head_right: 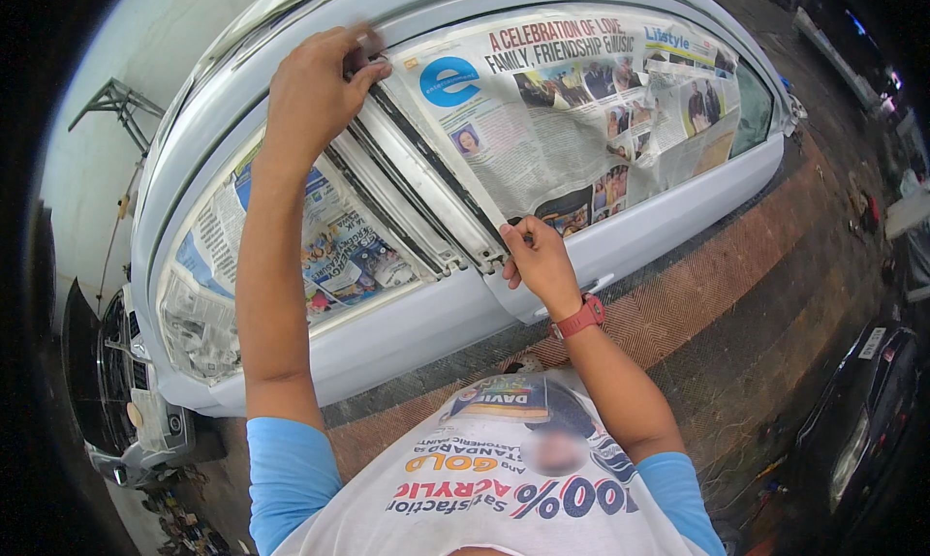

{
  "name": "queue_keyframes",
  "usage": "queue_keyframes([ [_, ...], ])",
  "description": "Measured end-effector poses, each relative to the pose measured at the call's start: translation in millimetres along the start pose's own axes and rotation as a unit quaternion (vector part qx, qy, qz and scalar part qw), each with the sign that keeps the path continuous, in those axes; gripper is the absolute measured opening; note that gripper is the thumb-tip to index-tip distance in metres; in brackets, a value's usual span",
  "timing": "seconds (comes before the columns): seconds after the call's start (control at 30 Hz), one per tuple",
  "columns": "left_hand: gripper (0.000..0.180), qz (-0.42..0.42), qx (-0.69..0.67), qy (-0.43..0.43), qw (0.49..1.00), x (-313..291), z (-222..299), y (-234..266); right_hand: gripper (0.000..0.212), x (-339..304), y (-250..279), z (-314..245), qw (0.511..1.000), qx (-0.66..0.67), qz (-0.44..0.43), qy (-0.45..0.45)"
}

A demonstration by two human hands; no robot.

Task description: The person places newspaper sheets over a white car door and secures them with masking tape. They smooth the paper and tape along the door edges and window frame, then open the door to continue taping the inner edge and handle area.

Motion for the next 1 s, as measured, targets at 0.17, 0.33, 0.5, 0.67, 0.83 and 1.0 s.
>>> queue_keyframes([
  [0.17,0.031,-0.025,0.029,0.122,0.992,11,-1,15,0.036,3,0,-2,1.0,-0.012,0.0,0.005],
  [0.33,0.031,0.099,0.024,-0.1,0.99,-19,35,24,0.031,-5,-2,-9,1.0,-0.013,0.002,0.007],
  [0.5,0.049,-0.028,0.015,-0.17,0.985,-70,55,-21,0.029,-7,1,-7,1.0,-0.019,-0.006,0.007],
  [0.67,0.057,-0.03,0.033,-0.166,0.985,-82,52,-34,0.024,-22,12,4,1.0,-0.025,0.011,0.012],
  [0.83,0.061,-0.033,0.075,-0.178,0.981,-86,50,-37,0.029,-68,23,-22,0.983,-0.068,0.099,0.138],
  [1.0,0.055,-0.021,0.082,-0.175,0.981,-82,53,-38,0.038,-72,16,-25,0.882,-0.277,0.133,0.359],
])
Point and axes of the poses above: each hand's wrist, its own x-axis towards the middle knuckle, its own y-axis out of the back of the hand, z = x × y, the point moved 7 cm from there along x, towards the middle knuckle, and after that the axes turned 14 degrees about -y, right-handed, at the moved point
